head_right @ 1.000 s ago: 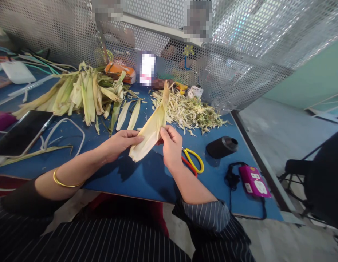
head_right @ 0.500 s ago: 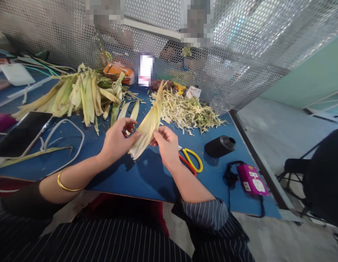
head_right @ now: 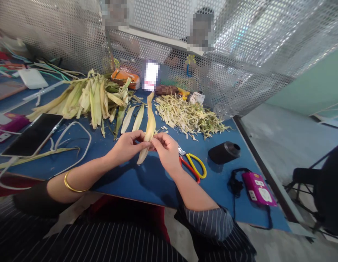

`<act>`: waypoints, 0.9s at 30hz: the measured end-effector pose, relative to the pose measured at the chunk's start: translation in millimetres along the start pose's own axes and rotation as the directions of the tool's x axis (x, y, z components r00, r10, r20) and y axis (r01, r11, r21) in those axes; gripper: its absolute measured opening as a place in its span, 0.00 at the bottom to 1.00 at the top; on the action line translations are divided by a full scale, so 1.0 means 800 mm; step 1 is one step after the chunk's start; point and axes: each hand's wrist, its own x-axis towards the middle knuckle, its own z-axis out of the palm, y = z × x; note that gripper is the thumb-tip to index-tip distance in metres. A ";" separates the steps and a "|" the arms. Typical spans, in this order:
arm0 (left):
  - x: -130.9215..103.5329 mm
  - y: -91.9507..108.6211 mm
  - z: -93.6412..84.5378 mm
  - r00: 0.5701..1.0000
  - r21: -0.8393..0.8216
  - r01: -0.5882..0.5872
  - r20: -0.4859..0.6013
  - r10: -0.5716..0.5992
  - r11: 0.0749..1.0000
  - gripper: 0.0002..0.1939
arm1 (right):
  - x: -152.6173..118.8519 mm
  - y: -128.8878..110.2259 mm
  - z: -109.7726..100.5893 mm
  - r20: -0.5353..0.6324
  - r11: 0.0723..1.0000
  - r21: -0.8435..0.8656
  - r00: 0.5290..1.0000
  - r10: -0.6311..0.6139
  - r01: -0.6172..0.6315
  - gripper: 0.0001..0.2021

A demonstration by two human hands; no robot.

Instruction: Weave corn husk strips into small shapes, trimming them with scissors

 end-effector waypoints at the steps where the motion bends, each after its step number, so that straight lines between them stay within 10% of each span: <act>1: -0.001 0.002 0.000 1.000 -0.055 0.000 -0.011 -0.001 0.998 0.11 | 0.000 0.001 0.000 -0.040 1.000 -0.021 0.999 -0.014 0.013 0.08; 4: -0.005 0.010 -0.001 1.000 -0.305 0.018 -0.013 -0.023 0.952 0.10 | 0.001 0.004 0.000 -0.117 0.996 -0.070 0.991 -0.071 0.063 0.15; 8: -0.005 0.017 -0.007 1.000 -0.436 0.012 0.024 -0.001 0.900 0.10 | 0.000 0.003 0.000 0.119 0.998 0.034 0.992 0.046 -0.051 0.14; 14: 0.008 0.010 -0.053 0.999 0.158 0.042 -0.030 -0.038 0.987 0.22 | -0.004 0.002 0.002 0.234 0.978 -0.019 0.950 0.208 -0.209 0.09; 19: 0.018 -0.011 -0.120 0.889 0.665 0.293 -0.454 0.061 0.687 0.13 | -0.009 0.002 0.008 0.332 0.956 -0.126 0.897 0.291 -0.264 0.08; 22: 0.020 -0.025 -0.147 0.845 0.727 0.476 -0.534 -0.028 0.494 0.13 | -0.011 0.004 0.018 0.361 0.947 -0.139 0.875 0.322 -0.291 0.09; 27: 0.038 -0.039 -0.173 0.787 0.684 0.564 -0.614 -0.053 0.463 0.14 | -0.008 0.016 0.033 0.341 0.982 0.063 0.928 0.147 -0.179 0.21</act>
